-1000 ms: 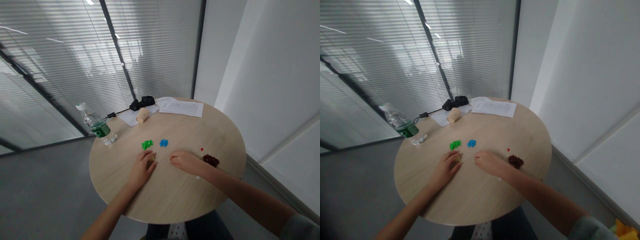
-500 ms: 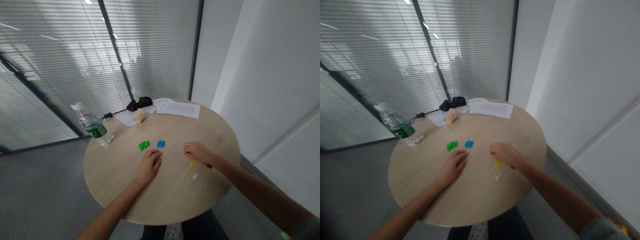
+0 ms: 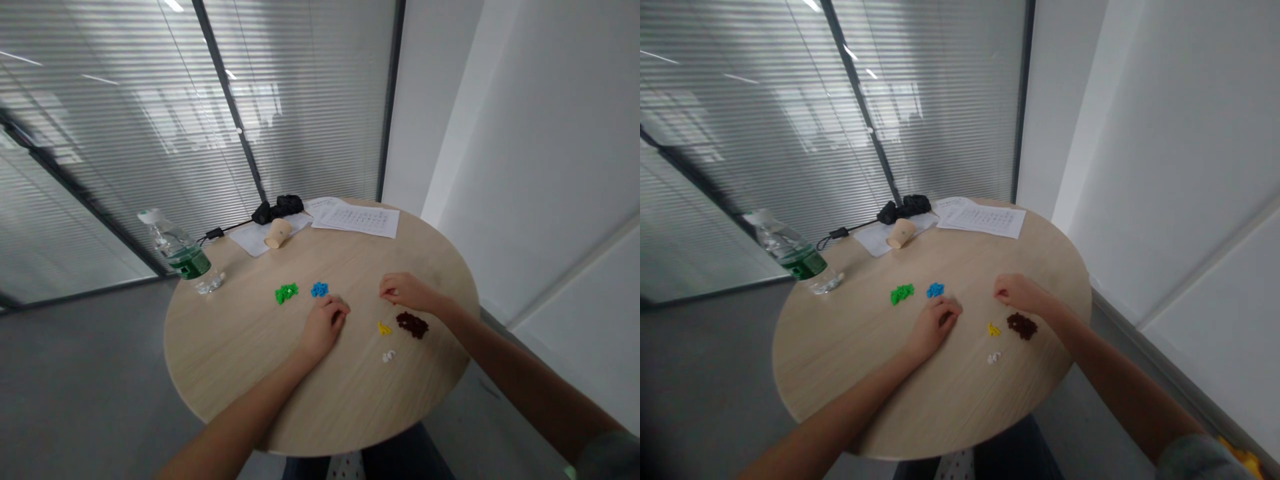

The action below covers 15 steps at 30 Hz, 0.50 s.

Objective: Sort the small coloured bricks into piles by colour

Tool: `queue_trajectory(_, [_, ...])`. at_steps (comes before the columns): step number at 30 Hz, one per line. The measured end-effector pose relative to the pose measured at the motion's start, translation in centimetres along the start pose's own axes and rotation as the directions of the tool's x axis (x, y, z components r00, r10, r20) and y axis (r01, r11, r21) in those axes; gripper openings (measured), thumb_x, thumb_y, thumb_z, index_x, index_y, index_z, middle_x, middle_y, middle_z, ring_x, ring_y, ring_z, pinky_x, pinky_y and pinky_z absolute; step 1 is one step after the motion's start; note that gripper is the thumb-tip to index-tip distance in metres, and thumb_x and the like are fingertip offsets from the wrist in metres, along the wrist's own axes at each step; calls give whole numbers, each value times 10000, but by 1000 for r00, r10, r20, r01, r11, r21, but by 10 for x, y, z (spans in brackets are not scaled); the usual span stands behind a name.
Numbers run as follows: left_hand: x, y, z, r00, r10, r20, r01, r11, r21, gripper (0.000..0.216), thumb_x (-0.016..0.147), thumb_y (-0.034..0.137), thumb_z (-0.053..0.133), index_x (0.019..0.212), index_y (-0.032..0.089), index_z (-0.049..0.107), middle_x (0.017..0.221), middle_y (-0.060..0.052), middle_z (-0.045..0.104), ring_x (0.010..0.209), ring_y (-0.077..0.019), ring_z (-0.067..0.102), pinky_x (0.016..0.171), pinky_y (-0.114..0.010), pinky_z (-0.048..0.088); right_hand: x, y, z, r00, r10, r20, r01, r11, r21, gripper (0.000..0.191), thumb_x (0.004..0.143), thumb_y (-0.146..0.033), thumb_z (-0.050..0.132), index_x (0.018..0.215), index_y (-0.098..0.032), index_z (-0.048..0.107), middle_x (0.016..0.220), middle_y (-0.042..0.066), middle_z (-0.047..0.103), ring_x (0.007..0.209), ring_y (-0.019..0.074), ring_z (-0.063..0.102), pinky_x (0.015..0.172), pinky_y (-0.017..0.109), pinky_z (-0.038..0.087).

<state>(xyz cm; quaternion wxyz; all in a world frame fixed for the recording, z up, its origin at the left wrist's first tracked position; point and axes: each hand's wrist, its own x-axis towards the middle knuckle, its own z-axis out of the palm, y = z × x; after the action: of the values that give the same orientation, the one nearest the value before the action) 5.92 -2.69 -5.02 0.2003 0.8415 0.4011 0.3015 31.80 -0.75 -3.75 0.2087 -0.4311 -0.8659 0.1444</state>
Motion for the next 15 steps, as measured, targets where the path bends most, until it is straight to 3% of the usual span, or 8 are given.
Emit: queue_trajectory(15, [60,20,49,967,201,155,-207,978,20,139,857,133,472,808,156,600,861,-64,580,889,-183,499,840,-316,416,-14,19,-4,995,60,-79,-58,998,26,181,808,-204,520,748,-165,687,812,51,675,746,154,602,718,279,455])
